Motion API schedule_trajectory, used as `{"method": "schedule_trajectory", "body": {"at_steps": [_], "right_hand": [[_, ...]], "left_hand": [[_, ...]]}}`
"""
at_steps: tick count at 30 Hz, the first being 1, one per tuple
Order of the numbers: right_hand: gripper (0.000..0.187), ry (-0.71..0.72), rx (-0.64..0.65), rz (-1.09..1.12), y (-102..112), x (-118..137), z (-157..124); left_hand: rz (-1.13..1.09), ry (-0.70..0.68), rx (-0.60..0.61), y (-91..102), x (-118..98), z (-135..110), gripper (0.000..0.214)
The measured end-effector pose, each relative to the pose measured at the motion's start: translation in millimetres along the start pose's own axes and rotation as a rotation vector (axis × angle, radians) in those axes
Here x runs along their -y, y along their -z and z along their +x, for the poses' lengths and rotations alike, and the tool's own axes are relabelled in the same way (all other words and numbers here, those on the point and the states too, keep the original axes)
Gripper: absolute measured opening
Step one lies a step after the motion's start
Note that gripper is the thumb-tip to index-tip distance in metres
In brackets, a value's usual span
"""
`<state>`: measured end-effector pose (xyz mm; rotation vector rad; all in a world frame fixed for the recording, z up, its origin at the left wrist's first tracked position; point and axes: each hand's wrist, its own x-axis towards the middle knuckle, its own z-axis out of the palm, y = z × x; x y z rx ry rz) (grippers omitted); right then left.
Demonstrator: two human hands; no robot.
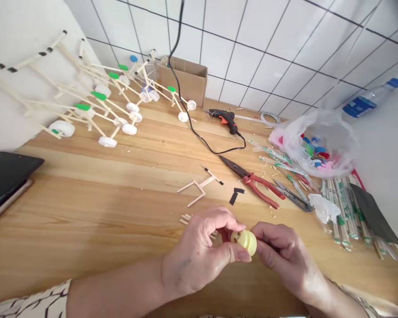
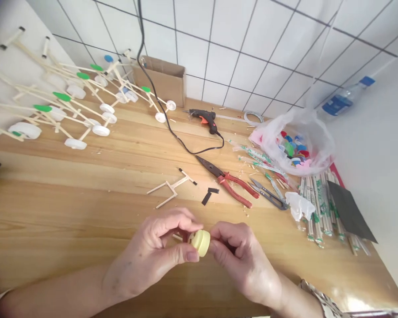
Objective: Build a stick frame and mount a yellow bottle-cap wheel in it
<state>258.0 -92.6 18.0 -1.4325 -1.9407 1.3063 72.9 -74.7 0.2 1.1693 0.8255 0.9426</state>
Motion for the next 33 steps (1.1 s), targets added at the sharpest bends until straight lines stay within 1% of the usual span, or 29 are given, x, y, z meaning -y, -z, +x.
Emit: {"method": "schedule_trajectory", "body": {"at_steps": [2,4,7,10,13,15,17,19,21,22,23,24,25,26,27,28,31,33], "right_hand": [[0.029,0.022,-0.036,-0.042,-3,-2,-3],[0.025,0.073,-0.077,-0.076,-5,-3,-5],[0.022,0.111,-0.102,-0.064,-7,-3,-6],[0.027,0.046,-0.046,0.037,-7,-5,-7],[0.036,-0.065,0.039,0.247,-6,-11,-9],[0.041,-0.119,0.073,0.370,-6,-14,-9],[0.039,-0.113,0.063,0.365,-7,-12,-9],[0.032,-0.025,-0.009,0.228,-10,-7,-10],[0.022,0.111,-0.158,0.043,-15,-1,-13],[0.018,0.153,-0.250,-0.049,-18,2,-15],[0.014,0.180,-0.343,-0.134,-21,3,-17],[0.012,0.181,-0.407,-0.191,-23,4,-19],[0.012,0.169,-0.435,-0.215,-24,4,-21],[0.013,0.144,-0.424,-0.200,-24,4,-22],[0.016,0.108,-0.376,-0.145,-23,3,-21],[0.021,0.064,-0.302,-0.053,-22,1,-21],[0.036,-0.114,-0.036,0.352,-15,-7,-15],[0.042,-0.262,0.101,0.586,-13,-12,-12]], "left_hand": [[-0.003,-0.036,-0.003,0.5,2,0,0.015],[0.010,-0.061,-0.016,1.6,3,1,0.016],[0.050,-0.136,-0.017,3.1,4,0,0.015],[0.085,-0.224,0.022,4.2,4,-2,0.013],[0.107,-0.295,0.075,5.6,3,-4,0.014],[0.120,-0.312,0.107,6.9,2,-4,0.016],[0.110,-0.295,0.131,7.7,1,-3,0.016],[0.067,-0.266,0.129,7.4,1,-2,0.017],[0.022,-0.228,0.106,5.9,2,-2,0.018],[0.000,-0.215,0.089,4.9,2,-2,0.018],[-0.016,-0.207,0.073,3.9,3,-2,0.018],[-0.028,-0.203,0.061,3.1,4,-3,0.018],[-0.030,-0.202,0.057,2.5,4,-3,0.018],[-0.025,-0.204,0.056,2.1,5,-4,0.017],[-0.018,-0.213,0.058,2.0,6,-5,0.017],[-0.008,-0.226,0.063,2.1,6,-5,0.017],[0.023,-0.296,0.096,3.2,8,-5,0.018],[0.047,-0.333,0.127,4.1,7,-5,0.019]]}}
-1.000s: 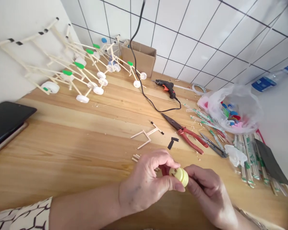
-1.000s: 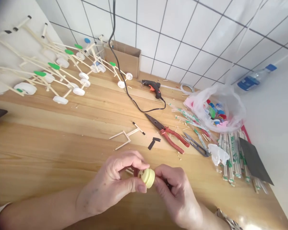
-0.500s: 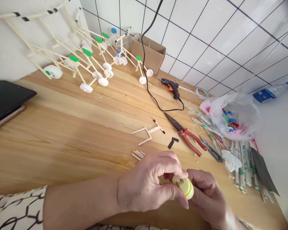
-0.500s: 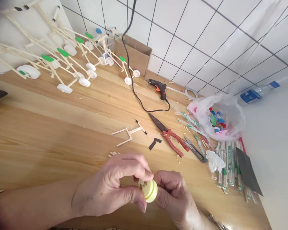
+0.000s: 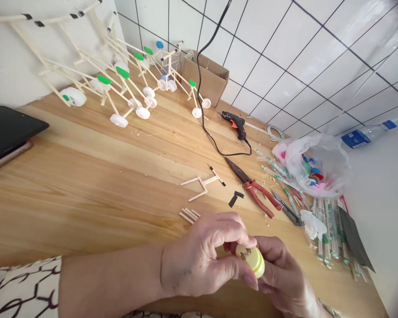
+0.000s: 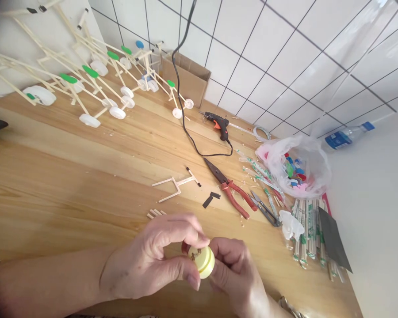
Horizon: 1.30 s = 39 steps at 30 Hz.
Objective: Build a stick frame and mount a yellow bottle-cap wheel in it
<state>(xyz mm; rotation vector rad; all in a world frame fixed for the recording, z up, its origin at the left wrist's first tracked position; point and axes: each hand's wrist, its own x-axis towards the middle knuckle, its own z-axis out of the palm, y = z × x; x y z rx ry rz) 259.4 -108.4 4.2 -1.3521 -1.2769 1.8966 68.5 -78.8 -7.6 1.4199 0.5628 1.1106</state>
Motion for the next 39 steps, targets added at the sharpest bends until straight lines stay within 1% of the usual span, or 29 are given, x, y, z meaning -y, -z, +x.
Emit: {"method": "schedule_trajectory", "body": {"at_steps": [1,2,3,4,5,8,10,12,13,15,17,19,21,24,26,28,30,35,37,39], "right_hand": [[0.044,-0.055,0.030,0.062,1,-1,1],[0.046,-0.074,0.036,0.078,2,-1,2],[0.046,-0.051,0.016,0.046,1,-2,2],[0.043,0.011,-0.026,-0.032,-1,-2,2],[0.040,0.103,-0.087,-0.146,-3,-1,1],[0.023,0.411,-0.327,-0.575,-12,-1,-3],[0.014,0.575,-0.478,-0.796,-18,-3,-5],[0.016,0.664,-0.573,-0.909,-22,-5,-6],[0.016,0.675,-0.593,-0.925,-23,-6,-6],[0.012,0.623,-0.568,-0.882,-24,-6,-4],[0.011,0.499,-0.469,-0.755,-22,-2,-1],[0.016,0.375,-0.328,-0.590,-19,2,4],[0.021,0.297,-0.216,-0.453,-15,5,8],[0.024,0.236,-0.147,-0.364,-9,7,12],[0.022,0.251,-0.144,-0.393,-6,7,13],[0.015,0.321,-0.158,-0.481,-3,6,13],[0.009,0.402,-0.177,-0.582,-1,5,12],[0.013,0.540,-0.264,-0.730,3,5,12],[0.015,0.590,-0.270,-0.767,3,7,12],[0.017,0.613,-0.248,-0.788,2,11,13]], "left_hand": [[0.012,-0.008,0.011,0.4,0,0,0.019],[0.023,-0.012,0.016,0.8,-1,1,0.018],[0.035,-0.016,0.016,1.0,-1,1,0.017],[0.048,-0.020,0.012,1.1,-1,1,0.016],[0.062,-0.026,0.006,1.0,0,1,0.015],[0.117,-0.048,-0.001,-0.7,1,0,0.013],[0.173,-0.051,-0.023,-3.0,1,-3,0.012],[0.249,-0.050,-0.068,-5.8,1,-7,0.011],[0.289,-0.050,-0.095,-7.0,0,-9,0.012],[0.359,-0.057,-0.135,-8.7,-1,-11,0.014],[0.411,-0.074,-0.154,-8.7,-3,-12,0.017],[0.452,-0.106,-0.136,-7.0,-4,-10,0.019],[0.491,-0.131,-0.113,-4.4,-4,-8,0.020],[0.513,-0.140,-0.101,-1.5,-3,-4,0.021],[0.473,-0.138,-0.101,-0.7,-3,-3,0.020],[0.400,-0.081,-0.128,-0.4,-3,-1,0.021],[0.315,0.026,-0.140,-0.1,-4,1,0.021],[0.074,0.308,-0.138,1.3,-6,7,0.019],[-0.069,0.405,-0.140,2.2,-5,9,0.024],[-0.196,0.495,-0.131,3.5,-4,10,0.029]]}}
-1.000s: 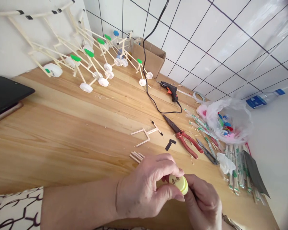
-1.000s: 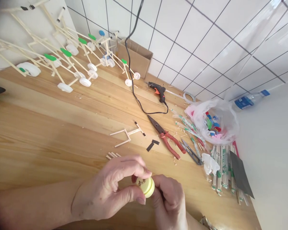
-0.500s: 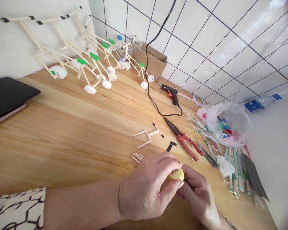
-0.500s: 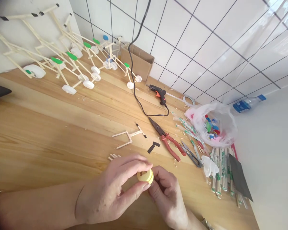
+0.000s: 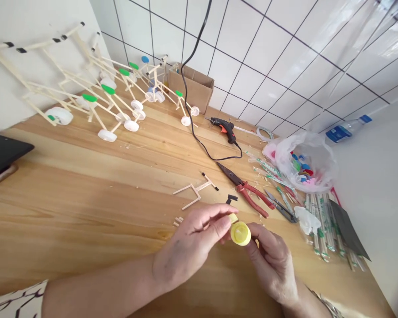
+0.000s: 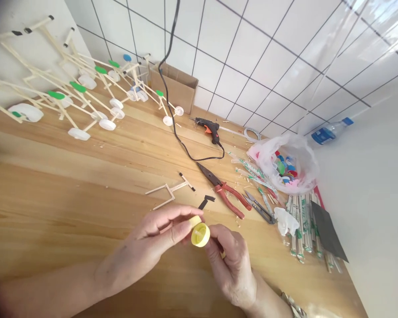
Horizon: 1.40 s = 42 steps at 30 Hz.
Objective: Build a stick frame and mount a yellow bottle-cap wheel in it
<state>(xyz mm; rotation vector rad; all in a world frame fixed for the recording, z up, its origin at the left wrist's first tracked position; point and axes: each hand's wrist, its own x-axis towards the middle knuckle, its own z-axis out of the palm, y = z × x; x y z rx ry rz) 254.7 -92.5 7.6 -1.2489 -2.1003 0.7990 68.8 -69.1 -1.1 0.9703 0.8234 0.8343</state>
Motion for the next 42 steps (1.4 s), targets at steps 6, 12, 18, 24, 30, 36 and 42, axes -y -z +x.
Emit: {"method": "schedule_trajectory", "body": {"at_steps": [6,12,18,24,30,36,42], "right_hand": [[0.016,0.028,-0.030,0.032,0,1,3],[0.011,-0.015,0.019,0.103,-3,-3,-2],[0.024,-0.226,0.120,0.318,-5,-2,-2],[0.028,-0.281,0.096,0.333,0,-1,4],[0.027,-0.293,0.032,0.263,4,-1,3],[0.019,-0.220,0.044,0.107,2,-1,0],[0.012,-0.105,0.027,0.014,-1,1,1]], "left_hand": [[0.007,0.091,0.068,1.2,-3,0,0.043],[0.208,-0.016,0.030,-4.5,-2,-1,0.028],[0.211,-0.032,0.034,-6.8,-3,-1,0.020],[0.094,0.140,0.060,-0.3,2,0,0.041],[-0.399,0.198,-0.051,3.9,2,8,0.029],[-0.478,0.245,-0.099,5.6,0,13,0.025],[-0.333,0.317,-0.063,9.3,2,14,0.026]]}}
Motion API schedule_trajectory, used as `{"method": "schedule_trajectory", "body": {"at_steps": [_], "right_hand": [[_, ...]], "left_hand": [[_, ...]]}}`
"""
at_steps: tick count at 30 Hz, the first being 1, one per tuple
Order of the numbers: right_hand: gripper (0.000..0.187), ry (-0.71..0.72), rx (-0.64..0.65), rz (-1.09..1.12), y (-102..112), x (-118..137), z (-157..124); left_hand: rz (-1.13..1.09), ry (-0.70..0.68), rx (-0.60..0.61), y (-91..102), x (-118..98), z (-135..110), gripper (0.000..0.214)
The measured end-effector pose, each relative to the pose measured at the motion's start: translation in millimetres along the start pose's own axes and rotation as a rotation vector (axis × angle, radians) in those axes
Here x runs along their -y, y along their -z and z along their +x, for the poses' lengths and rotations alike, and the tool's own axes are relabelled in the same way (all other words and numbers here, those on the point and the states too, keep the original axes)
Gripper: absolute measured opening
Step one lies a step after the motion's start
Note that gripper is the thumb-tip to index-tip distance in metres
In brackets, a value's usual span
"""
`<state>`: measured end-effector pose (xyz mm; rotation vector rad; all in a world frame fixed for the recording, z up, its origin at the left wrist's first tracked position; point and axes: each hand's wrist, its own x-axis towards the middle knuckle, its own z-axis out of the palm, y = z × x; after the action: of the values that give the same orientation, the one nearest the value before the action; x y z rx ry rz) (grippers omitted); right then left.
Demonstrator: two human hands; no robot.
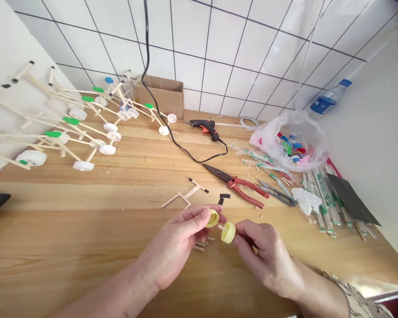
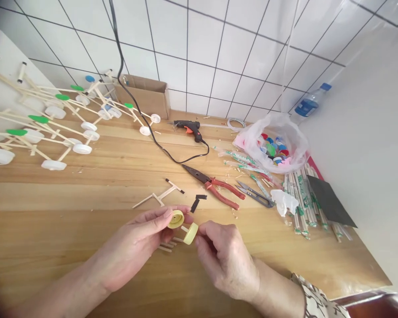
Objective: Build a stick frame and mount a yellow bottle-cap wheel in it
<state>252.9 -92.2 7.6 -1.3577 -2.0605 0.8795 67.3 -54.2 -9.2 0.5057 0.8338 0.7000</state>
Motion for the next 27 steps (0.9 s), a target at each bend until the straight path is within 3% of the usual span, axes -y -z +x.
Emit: {"method": "schedule_trajectory", "body": {"at_steps": [7,27], "right_hand": [[0.012,0.030,0.010,-0.034,-3.3,0.0,-1.3],[0.015,0.042,-0.024,-0.101,-5.7,-0.6,-0.7]], "left_hand": [[-0.037,0.026,0.014,-3.4,0.5,-1.5,0.025],[0.200,0.016,0.007,-1.9,4.4,-4.1,0.024]]}}
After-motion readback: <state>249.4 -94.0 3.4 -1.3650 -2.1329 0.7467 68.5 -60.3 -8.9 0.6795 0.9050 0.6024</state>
